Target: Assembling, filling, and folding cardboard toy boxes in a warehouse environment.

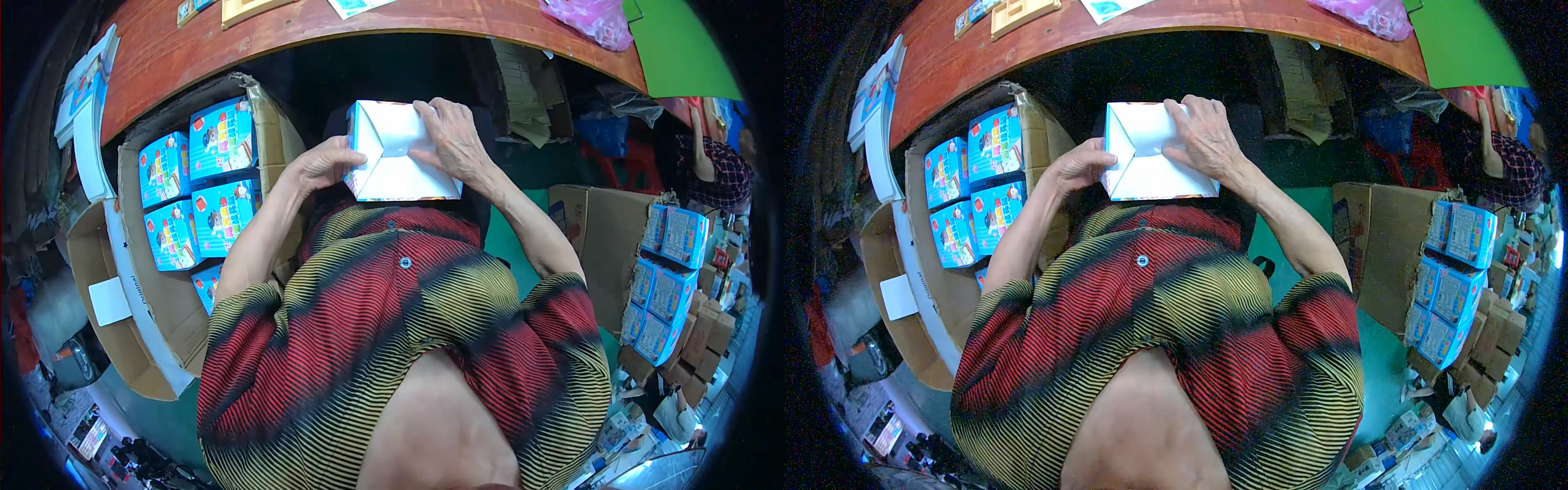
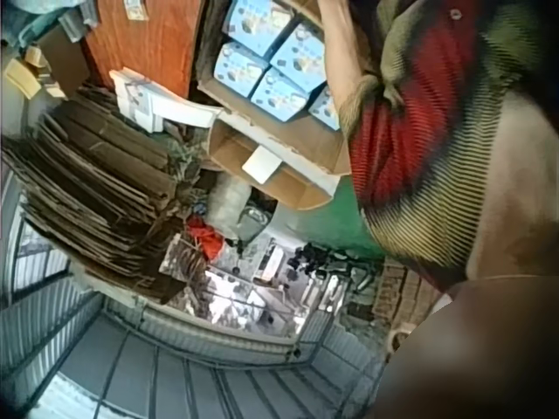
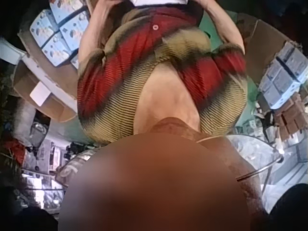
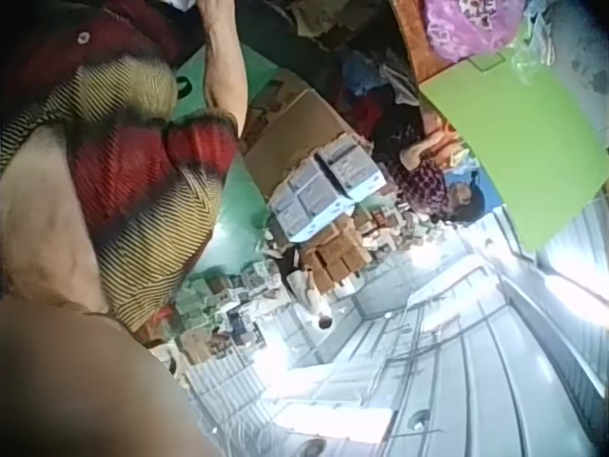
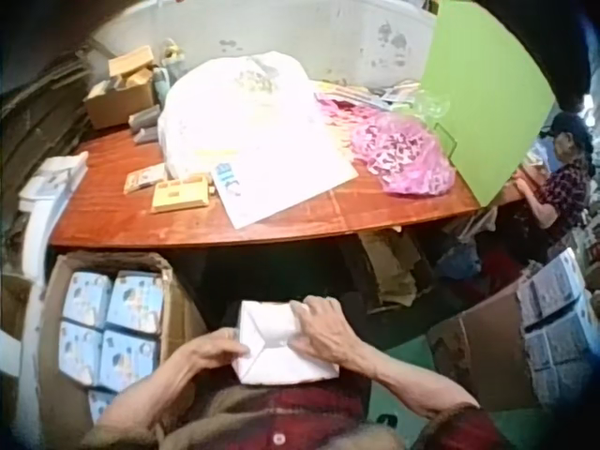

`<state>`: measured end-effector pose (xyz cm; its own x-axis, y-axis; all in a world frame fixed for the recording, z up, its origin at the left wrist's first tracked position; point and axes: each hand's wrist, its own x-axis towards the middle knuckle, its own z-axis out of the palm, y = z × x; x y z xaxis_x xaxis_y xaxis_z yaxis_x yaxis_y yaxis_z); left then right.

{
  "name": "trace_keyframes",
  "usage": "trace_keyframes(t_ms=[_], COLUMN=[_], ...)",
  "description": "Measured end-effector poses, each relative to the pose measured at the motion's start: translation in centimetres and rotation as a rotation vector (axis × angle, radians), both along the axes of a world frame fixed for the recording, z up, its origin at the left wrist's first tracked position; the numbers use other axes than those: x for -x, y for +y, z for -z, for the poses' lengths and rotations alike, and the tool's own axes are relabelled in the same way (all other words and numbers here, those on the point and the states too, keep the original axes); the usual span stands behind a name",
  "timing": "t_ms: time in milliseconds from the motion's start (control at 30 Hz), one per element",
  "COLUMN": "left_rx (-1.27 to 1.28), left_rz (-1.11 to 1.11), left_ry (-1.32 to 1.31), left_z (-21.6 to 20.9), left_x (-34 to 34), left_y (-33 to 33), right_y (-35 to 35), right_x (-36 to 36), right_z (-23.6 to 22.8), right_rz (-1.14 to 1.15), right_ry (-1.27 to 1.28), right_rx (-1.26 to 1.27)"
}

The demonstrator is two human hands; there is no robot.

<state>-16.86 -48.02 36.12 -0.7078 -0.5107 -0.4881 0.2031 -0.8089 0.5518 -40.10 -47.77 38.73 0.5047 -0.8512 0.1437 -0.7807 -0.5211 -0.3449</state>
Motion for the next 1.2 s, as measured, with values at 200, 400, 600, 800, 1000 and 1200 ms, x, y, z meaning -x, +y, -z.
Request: trace_keyframes(t_ms=[200, 400, 600, 800, 1000, 1200], left_rx=[-0.025, 0.011, -0.078, -0.086, -0.073, -0.008], left_rz=[0.036, -0.018, -0.072, -0.036, -0.003, 0.012], left_ry=[0.041, 0.002, 0.055, 0.192, 0.169, 0.092], left_z=[0.2, 0.2, -0.1, 0.1, 1.1, 1.0], left_x=[-0.1, 0.0, 0.1, 0.0, -0.4, -0.4], left_y=[-0.3, -0.4, -0.3, -0.1, -0.3, -0.5], right_y=[0.2, 0.3, 0.6, 0.3, 0.3, 0.6], right_x=[-0.1, -0.1, -0.4, -0.3, -0.5, -0.6], right_z=[0.2, 0.4, 0.1, 0.6, 0.7, 1.2], right_rz=[0.035, 0.016, 0.005, 0.018, 0.046, 0.086], right_ry=[0.02, 0.053, -0.018, -0.064, -0.046, -0.025], right_rx=[-0.012, 0.032, 0.008, 0.088, 0.108, 0.152])
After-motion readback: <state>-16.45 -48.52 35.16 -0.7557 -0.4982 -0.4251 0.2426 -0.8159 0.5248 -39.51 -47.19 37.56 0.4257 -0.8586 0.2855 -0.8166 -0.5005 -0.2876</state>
